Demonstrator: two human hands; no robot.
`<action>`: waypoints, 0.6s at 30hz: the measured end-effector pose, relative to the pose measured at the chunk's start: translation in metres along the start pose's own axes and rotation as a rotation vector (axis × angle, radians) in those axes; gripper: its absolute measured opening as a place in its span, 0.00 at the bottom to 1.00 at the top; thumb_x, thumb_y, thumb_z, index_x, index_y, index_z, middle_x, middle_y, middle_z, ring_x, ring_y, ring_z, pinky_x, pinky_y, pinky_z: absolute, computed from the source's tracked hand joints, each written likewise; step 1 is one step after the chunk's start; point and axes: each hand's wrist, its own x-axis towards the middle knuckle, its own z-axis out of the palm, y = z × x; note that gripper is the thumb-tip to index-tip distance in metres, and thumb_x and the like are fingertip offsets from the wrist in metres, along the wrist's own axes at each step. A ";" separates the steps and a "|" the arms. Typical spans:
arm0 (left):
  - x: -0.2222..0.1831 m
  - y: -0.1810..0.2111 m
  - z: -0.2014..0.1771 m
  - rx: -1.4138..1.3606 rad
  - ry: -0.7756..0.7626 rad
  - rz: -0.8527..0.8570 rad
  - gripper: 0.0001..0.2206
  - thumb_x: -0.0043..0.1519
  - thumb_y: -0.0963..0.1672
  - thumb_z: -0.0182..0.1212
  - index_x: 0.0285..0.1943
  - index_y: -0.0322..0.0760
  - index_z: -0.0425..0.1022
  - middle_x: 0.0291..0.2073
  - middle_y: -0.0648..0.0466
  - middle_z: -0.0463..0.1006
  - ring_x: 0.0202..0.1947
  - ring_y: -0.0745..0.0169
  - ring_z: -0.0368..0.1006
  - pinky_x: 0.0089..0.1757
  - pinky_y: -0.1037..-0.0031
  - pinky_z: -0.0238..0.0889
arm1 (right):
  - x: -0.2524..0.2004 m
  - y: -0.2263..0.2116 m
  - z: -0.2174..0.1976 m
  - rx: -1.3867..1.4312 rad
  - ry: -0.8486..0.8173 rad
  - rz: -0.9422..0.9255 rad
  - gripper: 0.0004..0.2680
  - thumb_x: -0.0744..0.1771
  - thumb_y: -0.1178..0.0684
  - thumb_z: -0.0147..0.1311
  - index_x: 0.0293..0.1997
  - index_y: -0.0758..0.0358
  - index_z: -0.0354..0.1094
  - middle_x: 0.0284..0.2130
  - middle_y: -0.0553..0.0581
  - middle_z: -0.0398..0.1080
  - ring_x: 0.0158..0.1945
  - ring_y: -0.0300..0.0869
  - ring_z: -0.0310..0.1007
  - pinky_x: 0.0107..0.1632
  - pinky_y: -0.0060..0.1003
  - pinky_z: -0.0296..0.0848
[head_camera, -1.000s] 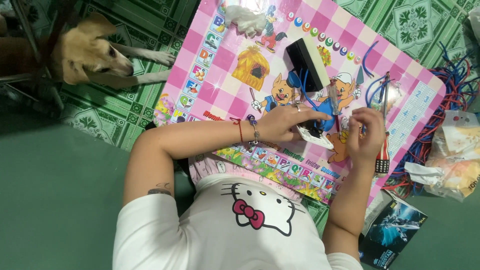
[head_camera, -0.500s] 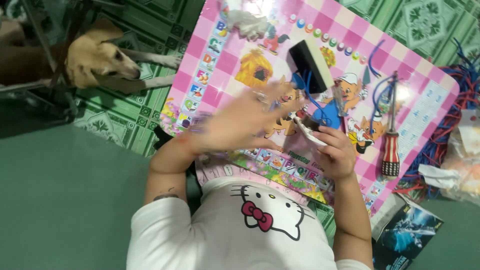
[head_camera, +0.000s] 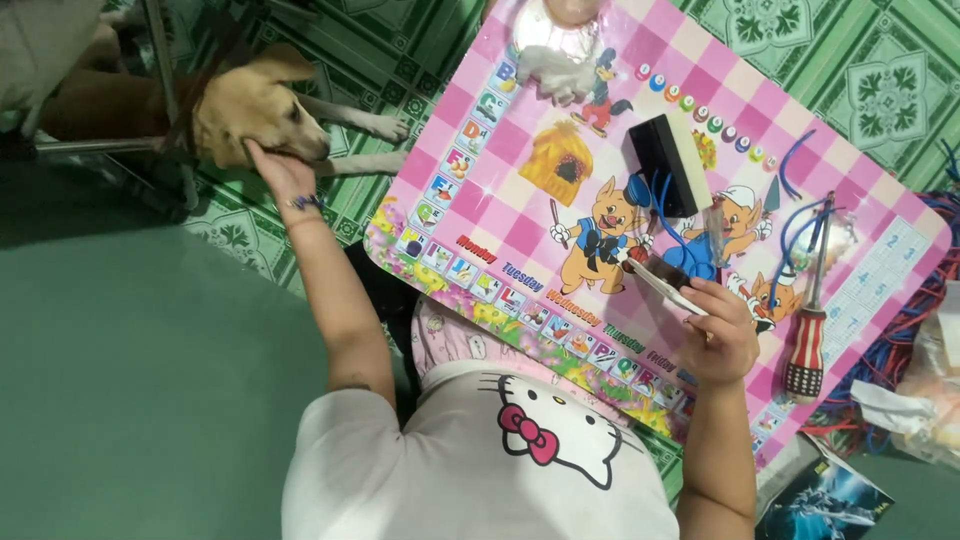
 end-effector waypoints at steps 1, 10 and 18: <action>0.005 0.000 0.003 -0.178 -0.006 -0.026 0.38 0.66 0.61 0.57 0.80 0.47 0.48 0.78 0.43 0.44 0.77 0.38 0.39 0.70 0.42 0.29 | -0.003 0.002 -0.001 -0.002 0.016 0.000 0.08 0.71 0.56 0.56 0.34 0.68 0.65 0.36 0.71 0.79 0.41 0.67 0.80 0.47 0.51 0.76; 0.032 -0.018 0.009 -0.422 0.036 -0.052 0.34 0.67 0.55 0.56 0.77 0.35 0.54 0.75 0.40 0.52 0.74 0.36 0.50 0.70 0.43 0.41 | 0.000 0.001 0.001 -0.013 0.048 0.000 0.08 0.71 0.56 0.56 0.34 0.66 0.67 0.36 0.68 0.80 0.40 0.66 0.80 0.46 0.48 0.76; 0.055 -0.020 0.002 -0.424 0.097 0.041 0.29 0.69 0.50 0.55 0.74 0.27 0.59 0.72 0.34 0.57 0.72 0.35 0.54 0.69 0.44 0.48 | 0.012 -0.007 0.003 0.066 0.045 0.008 0.05 0.69 0.58 0.59 0.36 0.67 0.69 0.37 0.69 0.80 0.40 0.66 0.80 0.44 0.49 0.78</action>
